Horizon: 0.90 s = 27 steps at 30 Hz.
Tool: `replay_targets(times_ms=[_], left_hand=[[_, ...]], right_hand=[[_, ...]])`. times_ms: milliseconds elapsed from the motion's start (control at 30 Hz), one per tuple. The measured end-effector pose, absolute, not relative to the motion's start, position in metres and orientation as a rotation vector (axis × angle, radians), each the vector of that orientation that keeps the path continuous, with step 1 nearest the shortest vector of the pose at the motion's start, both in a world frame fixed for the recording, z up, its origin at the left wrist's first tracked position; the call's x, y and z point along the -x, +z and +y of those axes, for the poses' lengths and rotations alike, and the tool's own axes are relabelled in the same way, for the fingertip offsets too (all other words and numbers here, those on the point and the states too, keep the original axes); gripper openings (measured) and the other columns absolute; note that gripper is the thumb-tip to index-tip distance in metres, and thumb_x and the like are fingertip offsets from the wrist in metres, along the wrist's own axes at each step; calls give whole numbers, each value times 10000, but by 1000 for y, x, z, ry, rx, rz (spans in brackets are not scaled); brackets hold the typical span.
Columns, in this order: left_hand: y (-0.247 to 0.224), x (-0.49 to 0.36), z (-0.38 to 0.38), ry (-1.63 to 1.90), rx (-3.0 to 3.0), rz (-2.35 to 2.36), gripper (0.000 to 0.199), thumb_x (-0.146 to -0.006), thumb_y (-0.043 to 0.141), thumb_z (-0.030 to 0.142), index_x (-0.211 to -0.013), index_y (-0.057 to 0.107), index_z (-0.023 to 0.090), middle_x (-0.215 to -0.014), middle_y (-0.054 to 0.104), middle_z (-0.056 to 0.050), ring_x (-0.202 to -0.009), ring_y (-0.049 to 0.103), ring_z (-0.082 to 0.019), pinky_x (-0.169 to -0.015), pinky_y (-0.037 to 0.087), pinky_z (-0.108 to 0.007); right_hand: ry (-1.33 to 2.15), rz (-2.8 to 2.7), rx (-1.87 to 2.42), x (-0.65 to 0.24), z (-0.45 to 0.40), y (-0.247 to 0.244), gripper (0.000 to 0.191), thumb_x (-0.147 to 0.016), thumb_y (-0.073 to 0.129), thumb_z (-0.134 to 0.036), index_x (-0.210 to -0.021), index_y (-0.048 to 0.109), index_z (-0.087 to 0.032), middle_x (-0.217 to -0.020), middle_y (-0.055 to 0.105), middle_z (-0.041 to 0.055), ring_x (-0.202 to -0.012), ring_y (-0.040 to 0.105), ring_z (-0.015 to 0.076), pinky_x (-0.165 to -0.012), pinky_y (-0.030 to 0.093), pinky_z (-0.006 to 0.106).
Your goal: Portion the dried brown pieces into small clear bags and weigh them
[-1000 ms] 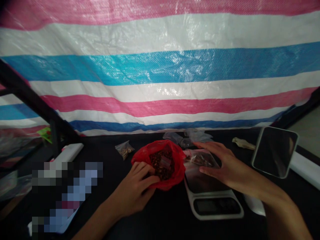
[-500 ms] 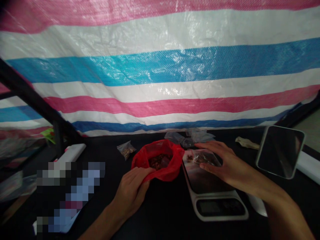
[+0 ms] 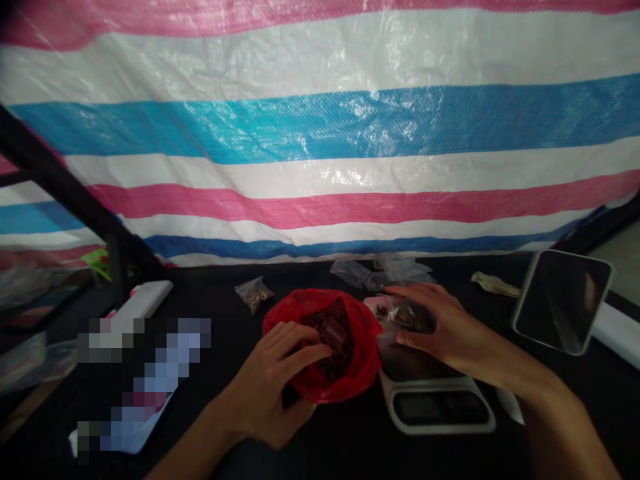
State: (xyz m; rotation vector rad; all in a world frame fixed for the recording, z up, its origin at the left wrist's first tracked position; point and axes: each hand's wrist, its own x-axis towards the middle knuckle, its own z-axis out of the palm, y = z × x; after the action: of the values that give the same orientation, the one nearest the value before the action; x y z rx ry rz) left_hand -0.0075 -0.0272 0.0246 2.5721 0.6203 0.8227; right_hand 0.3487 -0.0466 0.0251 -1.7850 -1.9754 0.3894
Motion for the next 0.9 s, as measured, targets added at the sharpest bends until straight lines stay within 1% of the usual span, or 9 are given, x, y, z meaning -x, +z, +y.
replay_targets(times_ms=[67, 200, 300, 400, 467, 533, 700, 833, 900], left_hand=[[29, 10, -27, 750, -2522, 610, 607, -709, 660, 211, -1313, 623, 248, -1274, 667, -89, -1125, 637, -278, -1036, 485, -466], [38, 11, -27, 648, -2423, 602, 618, -658, 547, 136, -1250, 647, 278, -1229, 677, -71, -1115, 633, -268, -1037, 483, -456], [41, 11, -28, 667, -2355, 585, 486, -809, 554, 220, -1286, 633, 275, -1265, 669, -76, -1159, 614, -269, -1061, 474, -443], [39, 9, -29, 726, -2329, 601, 396, -956, 514, 384, -1323, 620, 279, -1292, 663, -84, -1182, 603, -275, -1058, 471, -446], [34, 8, -26, 784, -2336, 693, 373, -1019, 418, 365, -1317, 623, 277, -1268, 672, -87, -1169, 610, -270, -1033, 478, -458], [27, 8, -22, 839, -2363, 841, 353, -1040, 388, 312, -1290, 632, 257, -1234, 686, -92, -1149, 623, -270, -1013, 488, -476], [12, 8, -10, 984, -2407, 1106, 350, -1009, 470, 220, -1340, 578, 186, -1288, 697, -127, -1218, 632, -288, -1066, 507, -530], [4, 8, -6, 1095, -2398, 1158, 528, -881, 551, 108, -1406, 504, 148, -1407, 641, -161, -1342, 584, -299, -1144, 496, -537], [4, 9, -6, 1098, -2379, 1150, 536, -876, 561, 107, -1406, 498, 156, -1416, 632, -157, -1372, 561, -300, -1169, 484, -545]], right_hand=[[381, -1983, 1779, -349, -45, 22, 638, -795, 805, -526, -1394, 662, -359, -1357, 675, 102, -1259, 636, 356, -1083, 521, 547], [387, -1960, 1691, -350, -41, 25, 496, -861, 748, -502, -1323, 698, -330, -1303, 722, 92, -1194, 684, 346, -1055, 546, 533], [404, -1864, 1627, -342, -42, 42, 393, -914, 687, -504, -1254, 709, -308, -1249, 748, 76, -1152, 712, 332, -1028, 572, 497], [323, -1794, 1564, -321, -48, 64, 373, -964, 631, -474, -1321, 657, -369, -1284, 730, 57, -1196, 692, 332, -1073, 542, 498], [316, -1799, 1507, -302, -49, 72, 373, -979, 617, -443, -1349, 635, -398, -1306, 726, 39, -1203, 692, 324, -1080, 540, 500], [380, -1886, 1468, -281, -46, 74, 423, -977, 626, -398, -1398, 612, -373, -1325, 728, 40, -1190, 705, 312, -1058, 559, 488], [220, -2247, 1520, -235, -29, 74, 683, -928, 660, -234, -1566, 459, -372, -1327, 735, 53, -1152, 724, 286, -996, 587, 468], [49, -2516, 1440, -212, -16, 76, 629, -940, 574, -128, -1537, 506, -312, -1249, 760, 82, -1123, 720, 284, -1015, 559, 515], [18, -2553, 1417, -207, -11, 72, 587, -958, 536, -126, -1527, 514, -270, -1245, 760, 103, -1104, 721, 286, -1020, 547, 540]])
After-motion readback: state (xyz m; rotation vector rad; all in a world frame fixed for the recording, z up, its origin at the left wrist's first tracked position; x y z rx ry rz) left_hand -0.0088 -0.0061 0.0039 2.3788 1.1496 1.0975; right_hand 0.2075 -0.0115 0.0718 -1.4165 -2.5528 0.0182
